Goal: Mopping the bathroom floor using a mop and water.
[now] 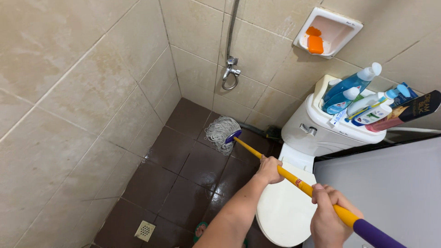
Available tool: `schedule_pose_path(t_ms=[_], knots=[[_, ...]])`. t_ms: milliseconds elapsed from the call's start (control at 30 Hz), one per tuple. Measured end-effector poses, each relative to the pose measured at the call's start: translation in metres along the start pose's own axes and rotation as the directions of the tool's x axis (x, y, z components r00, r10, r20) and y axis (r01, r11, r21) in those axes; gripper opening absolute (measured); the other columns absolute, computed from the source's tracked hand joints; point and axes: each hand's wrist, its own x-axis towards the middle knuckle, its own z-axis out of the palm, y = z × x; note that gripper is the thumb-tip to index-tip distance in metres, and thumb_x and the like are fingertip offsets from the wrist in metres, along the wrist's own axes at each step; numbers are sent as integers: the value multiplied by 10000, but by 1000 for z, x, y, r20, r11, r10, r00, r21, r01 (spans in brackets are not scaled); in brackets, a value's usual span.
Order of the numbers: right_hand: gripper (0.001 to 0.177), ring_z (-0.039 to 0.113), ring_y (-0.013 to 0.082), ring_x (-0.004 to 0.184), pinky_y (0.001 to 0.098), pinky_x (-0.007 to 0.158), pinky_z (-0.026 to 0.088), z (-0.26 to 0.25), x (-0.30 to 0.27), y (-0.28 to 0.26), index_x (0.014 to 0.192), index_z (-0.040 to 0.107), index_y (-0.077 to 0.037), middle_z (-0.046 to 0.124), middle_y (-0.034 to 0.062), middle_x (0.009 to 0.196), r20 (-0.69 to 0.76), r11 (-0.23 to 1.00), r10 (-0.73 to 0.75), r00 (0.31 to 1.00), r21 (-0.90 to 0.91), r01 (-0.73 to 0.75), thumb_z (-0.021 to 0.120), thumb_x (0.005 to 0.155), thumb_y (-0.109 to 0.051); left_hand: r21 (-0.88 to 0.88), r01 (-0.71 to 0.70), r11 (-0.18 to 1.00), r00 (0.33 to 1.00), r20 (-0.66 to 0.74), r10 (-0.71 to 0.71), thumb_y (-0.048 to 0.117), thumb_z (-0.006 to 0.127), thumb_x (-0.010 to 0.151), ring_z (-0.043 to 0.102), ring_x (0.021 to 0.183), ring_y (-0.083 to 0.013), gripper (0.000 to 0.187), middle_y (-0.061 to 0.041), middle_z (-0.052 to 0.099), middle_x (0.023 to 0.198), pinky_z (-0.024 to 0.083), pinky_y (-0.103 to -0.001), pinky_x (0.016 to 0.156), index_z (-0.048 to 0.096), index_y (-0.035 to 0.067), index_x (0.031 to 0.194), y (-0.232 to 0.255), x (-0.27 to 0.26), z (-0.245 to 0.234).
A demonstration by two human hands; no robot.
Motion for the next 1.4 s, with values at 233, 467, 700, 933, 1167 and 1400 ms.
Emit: schedule_pose_path(t_ms=[233, 467, 700, 933, 1167, 1400], knots=[[516, 427, 117, 578, 354, 798, 495, -11, 36, -8, 579, 314, -70, 436, 33, 599, 129, 977, -31, 991, 213, 3, 559, 980, 143, -239, 85, 967, 954, -260, -149, 120, 760, 724, 545, 1177, -463, 215, -218, 695, 1036, 447, -507, 1021, 793, 58, 927, 23, -48, -14], [470, 362, 131, 546, 341, 633, 421, 2, 80, -2, 625, 284, -132, 378, 3, 603, 397, 916, 148, 906, 291, -277, 535, 904, 151, -433, 224, 873, 896, -261, -359, 42, 600, 788, 643, 939, -467, 245, -271, 707, 900, 492, -499, 981, 795, 48, 936, 29, -116, -6], [469, 313, 103, 474, 340, 581, 424, -15, 36, 33, 592, 286, -140, 333, -17, 535, 411, 840, 269, 871, 342, -421, 536, 863, 151, -390, 414, 822, 828, -214, -518, 101, 625, 827, 675, 919, -429, 207, -236, 725, 906, 470, -477, 1027, 805, 45, 912, 6, -163, 43], [434, 338, 115, 514, 330, 647, 441, -25, 31, -18, 632, 300, -127, 358, -14, 575, 405, 866, 58, 913, 434, -248, 518, 887, 148, -375, 294, 879, 816, -380, -435, 86, 669, 799, 661, 925, -418, 122, -201, 720, 871, 453, -467, 1027, 790, 94, 813, 15, -112, 41], [438, 399, 121, 619, 349, 854, 488, -6, -10, -19, 633, 312, -95, 421, -1, 617, 436, 950, -226, 871, 295, 99, 567, 895, 146, -118, 233, 965, 867, -425, -261, 125, 759, 756, 568, 1134, -389, 49, -175, 641, 1045, 337, -615, 1094, 731, 86, 748, -5, -47, 10], [403, 463, 160, 632, 404, 887, 512, -51, -31, 32, 617, 355, -92, 458, 21, 628, 358, 897, -59, 932, 429, -108, 565, 898, 107, -173, 112, 979, 854, -487, -184, 355, 788, 881, 569, 1115, -389, 341, -147, 650, 1011, 437, -555, 1022, 688, 52, 758, -50, -99, 51]])
